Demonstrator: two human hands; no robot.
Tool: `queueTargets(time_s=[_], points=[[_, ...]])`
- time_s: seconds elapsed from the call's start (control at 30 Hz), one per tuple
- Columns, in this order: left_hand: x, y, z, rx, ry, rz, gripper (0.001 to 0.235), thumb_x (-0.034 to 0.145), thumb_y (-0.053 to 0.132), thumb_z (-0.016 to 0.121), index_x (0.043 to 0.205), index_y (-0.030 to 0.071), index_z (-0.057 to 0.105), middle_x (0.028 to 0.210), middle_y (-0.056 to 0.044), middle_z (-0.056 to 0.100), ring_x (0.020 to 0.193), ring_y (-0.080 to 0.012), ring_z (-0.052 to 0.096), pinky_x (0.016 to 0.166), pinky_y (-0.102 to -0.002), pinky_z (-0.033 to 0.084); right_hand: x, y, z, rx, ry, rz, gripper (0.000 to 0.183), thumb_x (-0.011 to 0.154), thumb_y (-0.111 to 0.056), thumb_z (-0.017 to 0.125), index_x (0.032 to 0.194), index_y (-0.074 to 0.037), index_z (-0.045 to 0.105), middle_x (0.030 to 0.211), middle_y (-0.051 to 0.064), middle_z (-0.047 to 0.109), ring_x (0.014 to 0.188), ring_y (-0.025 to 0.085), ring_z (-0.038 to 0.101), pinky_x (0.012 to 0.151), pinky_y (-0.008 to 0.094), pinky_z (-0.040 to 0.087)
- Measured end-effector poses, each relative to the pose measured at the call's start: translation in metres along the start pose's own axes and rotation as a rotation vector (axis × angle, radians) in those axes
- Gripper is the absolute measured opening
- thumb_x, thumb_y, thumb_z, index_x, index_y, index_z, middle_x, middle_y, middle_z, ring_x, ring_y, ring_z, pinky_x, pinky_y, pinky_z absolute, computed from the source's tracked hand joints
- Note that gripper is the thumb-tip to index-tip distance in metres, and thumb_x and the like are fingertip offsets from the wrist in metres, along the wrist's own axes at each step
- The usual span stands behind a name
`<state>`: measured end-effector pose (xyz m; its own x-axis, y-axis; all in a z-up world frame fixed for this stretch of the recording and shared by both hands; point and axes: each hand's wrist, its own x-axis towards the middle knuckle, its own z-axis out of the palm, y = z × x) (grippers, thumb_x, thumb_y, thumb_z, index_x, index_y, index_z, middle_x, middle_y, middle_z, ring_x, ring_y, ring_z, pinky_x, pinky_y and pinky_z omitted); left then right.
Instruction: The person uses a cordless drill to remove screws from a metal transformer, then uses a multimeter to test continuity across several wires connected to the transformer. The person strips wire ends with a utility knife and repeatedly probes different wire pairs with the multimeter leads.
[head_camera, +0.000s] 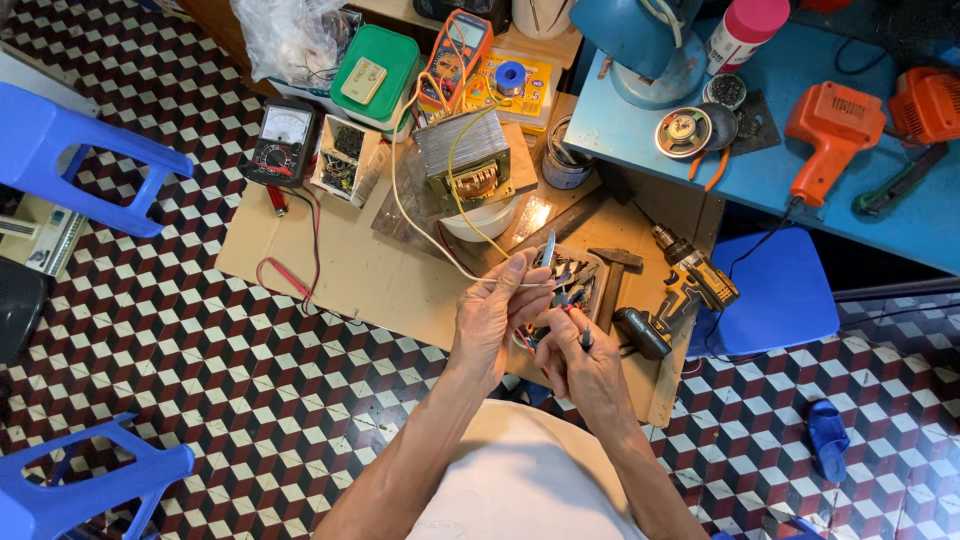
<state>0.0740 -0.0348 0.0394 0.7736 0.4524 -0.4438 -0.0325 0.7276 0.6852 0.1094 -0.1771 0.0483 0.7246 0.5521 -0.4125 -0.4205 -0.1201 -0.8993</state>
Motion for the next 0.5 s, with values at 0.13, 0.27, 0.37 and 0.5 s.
queueTargets(time_s=[0.13,0.27,0.37,0.5], points=[[-0.003,0.0,0.001,0.004,0.0,0.027,0.046,0.094,0.033,0.07,0.127,0.001,0.068,0.104,-0.013,0.077,0.091,-0.0181,0.075,0.082,-0.029,0.062,0.003,0.006,0.004,-0.016,-0.021,0.037,0.037,0.103,-0.038,0.052,0.097,-0.004,0.067,0.062,0.005,0.06,0.037,0.007,0.044,0.032,0.024,0.03],[-0.004,-0.001,-0.001,0.039,-0.01,0.041,0.046,0.093,0.033,0.07,0.126,0.001,0.069,0.105,-0.013,0.077,0.093,-0.0182,0.076,0.083,-0.029,0.062,0.005,0.008,0.005,-0.057,-0.009,0.072,0.039,0.104,-0.039,0.052,0.095,-0.002,0.064,0.062,0.005,0.06,0.037,0.008,0.045,0.032,0.024,0.031],[-0.005,-0.002,-0.003,0.048,0.001,0.045,0.046,0.093,0.034,0.07,0.126,0.001,0.07,0.105,-0.013,0.077,0.092,-0.017,0.074,0.084,-0.029,0.062,0.005,0.007,0.008,-0.088,-0.011,0.1,0.037,0.101,-0.039,0.052,0.095,-0.005,0.065,0.06,0.005,0.06,0.035,0.009,0.045,0.031,0.024,0.031],[-0.007,-0.004,-0.005,0.075,-0.025,0.06,0.041,0.094,0.026,0.073,0.126,0.001,0.07,0.104,-0.011,0.077,0.09,-0.0151,0.072,0.083,-0.029,0.06,0.002,0.005,0.012,-0.103,-0.009,0.079,0.038,0.102,-0.04,0.051,0.095,-0.005,0.064,0.06,0.004,0.059,0.036,0.009,0.046,0.031,0.025,0.032]])
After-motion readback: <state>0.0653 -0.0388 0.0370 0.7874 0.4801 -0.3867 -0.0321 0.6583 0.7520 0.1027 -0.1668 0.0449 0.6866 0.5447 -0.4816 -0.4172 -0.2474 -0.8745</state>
